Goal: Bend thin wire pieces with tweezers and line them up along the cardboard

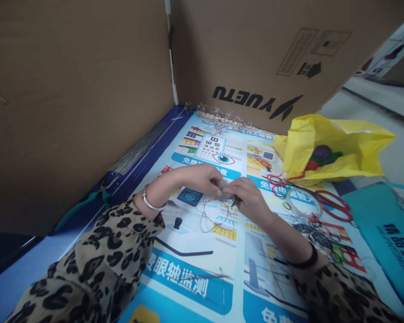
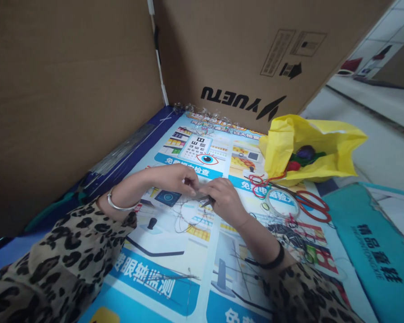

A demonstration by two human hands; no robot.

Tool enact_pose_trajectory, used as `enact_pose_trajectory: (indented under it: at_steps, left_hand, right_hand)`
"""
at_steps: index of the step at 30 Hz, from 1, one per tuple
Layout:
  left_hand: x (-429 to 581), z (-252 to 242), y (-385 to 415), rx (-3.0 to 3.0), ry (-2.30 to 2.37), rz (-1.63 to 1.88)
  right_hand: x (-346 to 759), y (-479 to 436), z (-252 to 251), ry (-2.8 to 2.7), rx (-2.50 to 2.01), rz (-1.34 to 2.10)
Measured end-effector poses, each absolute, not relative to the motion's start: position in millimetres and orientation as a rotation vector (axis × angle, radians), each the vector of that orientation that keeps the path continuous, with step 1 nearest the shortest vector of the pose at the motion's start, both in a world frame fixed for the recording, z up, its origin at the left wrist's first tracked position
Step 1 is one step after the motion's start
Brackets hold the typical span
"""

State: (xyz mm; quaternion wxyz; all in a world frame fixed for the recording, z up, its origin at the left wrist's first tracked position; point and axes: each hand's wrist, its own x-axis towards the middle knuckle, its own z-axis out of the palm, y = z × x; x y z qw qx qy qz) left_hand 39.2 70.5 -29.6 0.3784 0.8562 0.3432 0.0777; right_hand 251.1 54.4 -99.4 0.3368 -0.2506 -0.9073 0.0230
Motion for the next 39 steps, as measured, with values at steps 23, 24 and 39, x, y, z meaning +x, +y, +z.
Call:
enact_pose_trajectory:
  at_steps: [23, 24, 39]
  left_hand:
    - [48, -48, 65, 1.970, 0.890, 0.281]
    - [48, -49, 65, 1.962, 0.890, 0.287]
    - [48, -58, 60, 1.934, 0.869, 0.370]
  right_hand:
    - [251, 57, -101, -2.312, -0.666, 0.185]
    - [251, 57, -101, -2.318, -0.673, 0.186]
    - [254, 57, -97, -2.140, -0.844, 0.333]
